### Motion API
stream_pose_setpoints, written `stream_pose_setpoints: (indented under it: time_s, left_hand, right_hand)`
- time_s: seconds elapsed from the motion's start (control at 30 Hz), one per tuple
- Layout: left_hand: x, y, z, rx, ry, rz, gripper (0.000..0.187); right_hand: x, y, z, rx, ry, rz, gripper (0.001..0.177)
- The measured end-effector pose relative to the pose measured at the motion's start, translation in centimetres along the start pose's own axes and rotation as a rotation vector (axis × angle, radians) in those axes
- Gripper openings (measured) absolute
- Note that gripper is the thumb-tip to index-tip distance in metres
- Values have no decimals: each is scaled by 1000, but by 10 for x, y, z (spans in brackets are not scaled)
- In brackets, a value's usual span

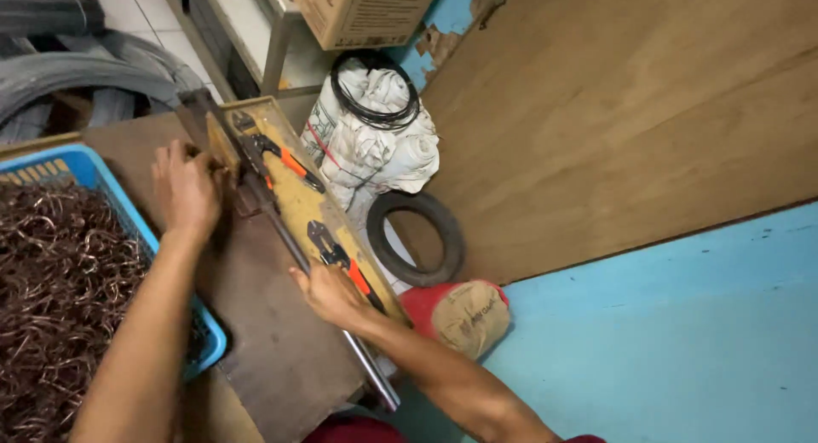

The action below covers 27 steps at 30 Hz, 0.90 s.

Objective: The person repeatedly picks copper wire pieces from a green basket, places them into a metal bending jig on a wooden table, and uses a long-handled lever tool to bend each piece. The finished pieces are placed into a blue basket. The process is repeated continuously throughout the clip.

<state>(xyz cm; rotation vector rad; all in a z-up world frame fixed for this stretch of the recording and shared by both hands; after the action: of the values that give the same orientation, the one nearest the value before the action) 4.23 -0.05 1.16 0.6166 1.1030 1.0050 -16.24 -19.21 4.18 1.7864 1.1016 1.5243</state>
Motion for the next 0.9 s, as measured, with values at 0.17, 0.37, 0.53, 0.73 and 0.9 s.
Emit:
stream_pose_setpoints:
  time_s: [0.17, 0.37, 0.53, 0.73, 0.9]
  left_hand:
    - [18, -33, -10, 42, 31, -52, 14]
    - [9, -26, -37, 29, 5, -78, 9]
    - [0, 22, -78, 38, 126, -97, 9]
    - [16, 56, -95, 127, 329, -541, 11]
    - [15, 92, -108, 182, 419, -675, 12]
  right_hand:
    - [43, 59, 1, 155, -1, 89, 56]
    - [69, 115, 3, 283, -15, 140, 57]
    - [48, 93, 2, 281, 35, 208, 48]
    - [7, 43, 1, 292, 33, 242, 35]
    - [-14, 9, 8, 227, 70, 244, 30]
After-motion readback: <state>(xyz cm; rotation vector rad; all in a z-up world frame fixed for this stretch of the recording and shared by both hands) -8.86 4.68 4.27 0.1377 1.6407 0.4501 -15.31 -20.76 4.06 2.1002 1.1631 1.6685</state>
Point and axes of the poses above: each hand's wrist, its own z-axis towards the middle knuckle, its own y-axis out of the back of the hand, x = y × z, the point moved 4 cm from there along z, towards the middle knuckle, and after that the axes turned 12 degrees about y, right-handed, at the moved point
